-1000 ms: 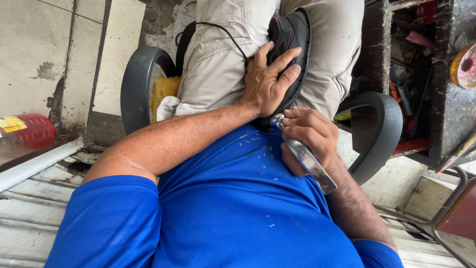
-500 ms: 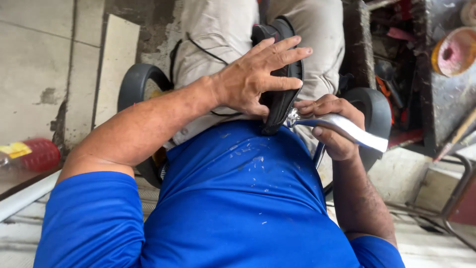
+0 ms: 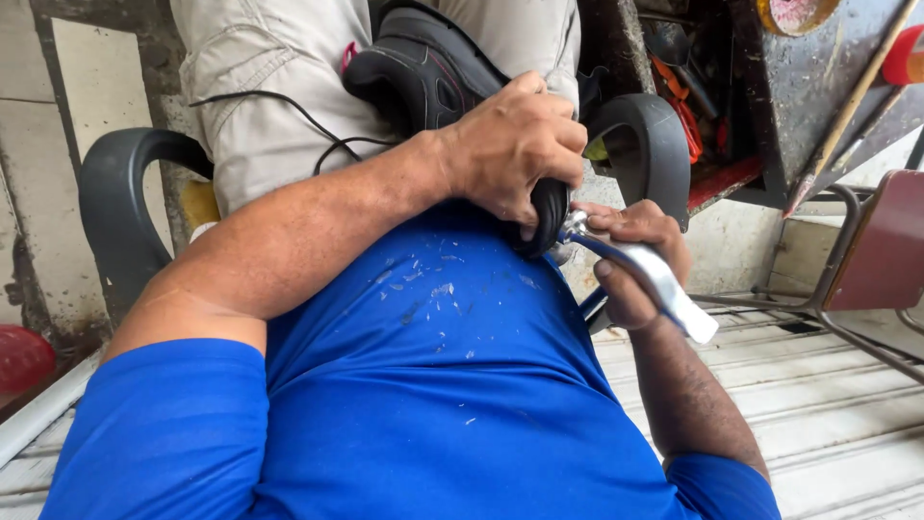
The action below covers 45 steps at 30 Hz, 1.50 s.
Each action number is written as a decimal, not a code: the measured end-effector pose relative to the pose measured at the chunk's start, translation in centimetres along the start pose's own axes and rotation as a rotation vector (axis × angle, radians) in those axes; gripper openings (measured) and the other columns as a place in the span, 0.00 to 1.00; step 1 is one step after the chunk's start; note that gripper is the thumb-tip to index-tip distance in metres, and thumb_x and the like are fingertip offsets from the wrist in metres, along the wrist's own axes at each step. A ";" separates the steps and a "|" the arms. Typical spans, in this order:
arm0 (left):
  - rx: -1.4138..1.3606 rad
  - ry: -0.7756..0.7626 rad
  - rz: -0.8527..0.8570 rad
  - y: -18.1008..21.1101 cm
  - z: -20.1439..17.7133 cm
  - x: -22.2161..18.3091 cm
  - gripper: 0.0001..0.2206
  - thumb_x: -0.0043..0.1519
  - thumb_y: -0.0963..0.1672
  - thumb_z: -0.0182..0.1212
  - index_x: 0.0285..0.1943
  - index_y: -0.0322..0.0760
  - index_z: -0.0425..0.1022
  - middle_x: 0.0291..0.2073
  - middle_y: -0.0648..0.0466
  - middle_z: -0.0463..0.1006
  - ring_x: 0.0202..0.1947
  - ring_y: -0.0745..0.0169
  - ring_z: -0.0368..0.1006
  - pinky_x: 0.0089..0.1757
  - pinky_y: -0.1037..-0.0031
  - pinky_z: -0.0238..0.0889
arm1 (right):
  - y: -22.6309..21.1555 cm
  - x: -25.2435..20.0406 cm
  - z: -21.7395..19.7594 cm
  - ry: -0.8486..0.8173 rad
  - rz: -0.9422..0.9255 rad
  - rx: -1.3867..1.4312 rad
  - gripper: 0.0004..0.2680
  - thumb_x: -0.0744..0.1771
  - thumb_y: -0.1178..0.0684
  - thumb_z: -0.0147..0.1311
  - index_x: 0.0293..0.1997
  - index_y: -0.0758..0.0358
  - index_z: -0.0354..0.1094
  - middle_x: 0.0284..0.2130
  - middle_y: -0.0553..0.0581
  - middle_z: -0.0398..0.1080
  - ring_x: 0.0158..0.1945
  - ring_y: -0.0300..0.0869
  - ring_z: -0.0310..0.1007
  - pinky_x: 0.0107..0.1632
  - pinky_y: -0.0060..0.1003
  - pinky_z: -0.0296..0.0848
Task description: Repairing a shoe by attaching and securing a new sole using manual tools
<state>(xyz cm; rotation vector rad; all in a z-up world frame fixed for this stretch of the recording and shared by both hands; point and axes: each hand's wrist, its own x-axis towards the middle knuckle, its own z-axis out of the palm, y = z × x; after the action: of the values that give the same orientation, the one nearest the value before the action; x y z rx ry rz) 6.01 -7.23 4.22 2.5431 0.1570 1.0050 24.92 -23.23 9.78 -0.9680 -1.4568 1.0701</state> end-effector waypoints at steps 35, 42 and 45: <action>-0.046 -0.374 -0.322 -1.4 1.7 2.2 0.30 0.30 0.62 0.82 0.37 0.56 0.80 0.34 0.66 0.77 0.39 0.58 0.71 0.39 0.57 0.62 | -0.5 -2.7 0.1 0.150 0.047 -0.389 0.07 0.66 0.60 0.56 0.46 0.64 0.67 0.43 0.63 0.74 0.51 0.51 0.81 0.55 0.39 0.77; 0.026 -0.347 -0.242 -3.2 3.7 2.0 0.32 0.33 0.66 0.79 0.39 0.54 0.82 0.34 0.62 0.79 0.37 0.56 0.74 0.34 0.59 0.66 | 2.1 -2.4 -0.9 0.234 0.081 -0.382 0.10 0.61 0.63 0.55 0.46 0.68 0.66 0.42 0.66 0.75 0.44 0.48 0.77 0.51 0.40 0.76; 0.060 -0.439 -0.320 -3.7 4.1 2.2 0.33 0.37 0.67 0.78 0.44 0.56 0.83 0.34 0.61 0.79 0.37 0.57 0.74 0.36 0.60 0.67 | 2.4 -1.8 -0.5 0.244 0.080 -0.496 0.08 0.64 0.58 0.55 0.45 0.67 0.69 0.41 0.64 0.75 0.42 0.46 0.73 0.50 0.39 0.72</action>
<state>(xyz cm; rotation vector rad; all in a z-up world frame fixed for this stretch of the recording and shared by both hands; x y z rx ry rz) 10.53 -4.59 1.40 2.6103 0.4526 0.3175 25.76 -24.18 7.01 -1.4618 -1.5156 0.6212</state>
